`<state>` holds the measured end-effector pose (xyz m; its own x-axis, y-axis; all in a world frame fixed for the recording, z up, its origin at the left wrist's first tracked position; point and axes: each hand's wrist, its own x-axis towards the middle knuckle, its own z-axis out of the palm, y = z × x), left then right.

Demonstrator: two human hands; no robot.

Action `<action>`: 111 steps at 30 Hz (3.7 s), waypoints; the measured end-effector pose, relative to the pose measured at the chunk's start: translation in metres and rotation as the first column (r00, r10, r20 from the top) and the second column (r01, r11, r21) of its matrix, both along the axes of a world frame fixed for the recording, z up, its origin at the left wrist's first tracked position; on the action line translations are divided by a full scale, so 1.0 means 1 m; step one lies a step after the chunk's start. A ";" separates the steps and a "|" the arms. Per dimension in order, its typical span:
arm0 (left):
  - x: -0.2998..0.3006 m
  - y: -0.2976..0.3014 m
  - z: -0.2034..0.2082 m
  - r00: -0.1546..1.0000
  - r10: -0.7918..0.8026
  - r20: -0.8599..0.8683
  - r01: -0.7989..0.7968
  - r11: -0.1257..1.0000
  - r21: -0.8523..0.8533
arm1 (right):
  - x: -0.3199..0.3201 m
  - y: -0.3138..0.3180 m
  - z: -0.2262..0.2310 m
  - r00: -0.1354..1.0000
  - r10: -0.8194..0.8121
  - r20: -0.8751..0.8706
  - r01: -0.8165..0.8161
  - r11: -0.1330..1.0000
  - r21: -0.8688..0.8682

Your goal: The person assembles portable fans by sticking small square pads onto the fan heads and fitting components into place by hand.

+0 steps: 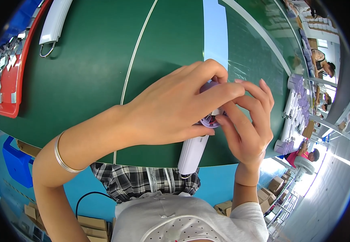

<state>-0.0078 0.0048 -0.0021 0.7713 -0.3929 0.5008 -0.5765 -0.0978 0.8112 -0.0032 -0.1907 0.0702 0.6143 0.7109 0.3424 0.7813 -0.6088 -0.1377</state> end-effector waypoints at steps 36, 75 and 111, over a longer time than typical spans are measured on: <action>-0.008 -0.010 -0.004 0.991 0.133 0.014 -0.133 0.991 0.028 | -0.005 0.019 0.002 0.979 -0.191 -0.073 0.183 0.978 -0.102; -0.002 -0.005 0.003 0.984 0.058 -0.169 -0.018 0.973 0.231 | 0.188 0.031 -0.061 0.789 -0.500 -0.357 0.606 0.728 0.320; -0.003 -0.006 0.001 0.988 0.116 -0.098 -0.089 0.965 0.246 | 0.199 0.027 -0.072 0.920 -0.277 -0.277 0.370 0.848 0.380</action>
<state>-0.0108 -0.0016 -0.0013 0.8591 -0.4070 0.3103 -0.4609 -0.3518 0.8147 0.1963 -0.1634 -0.0016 0.8723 0.2779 0.4022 0.4761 -0.6703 -0.5693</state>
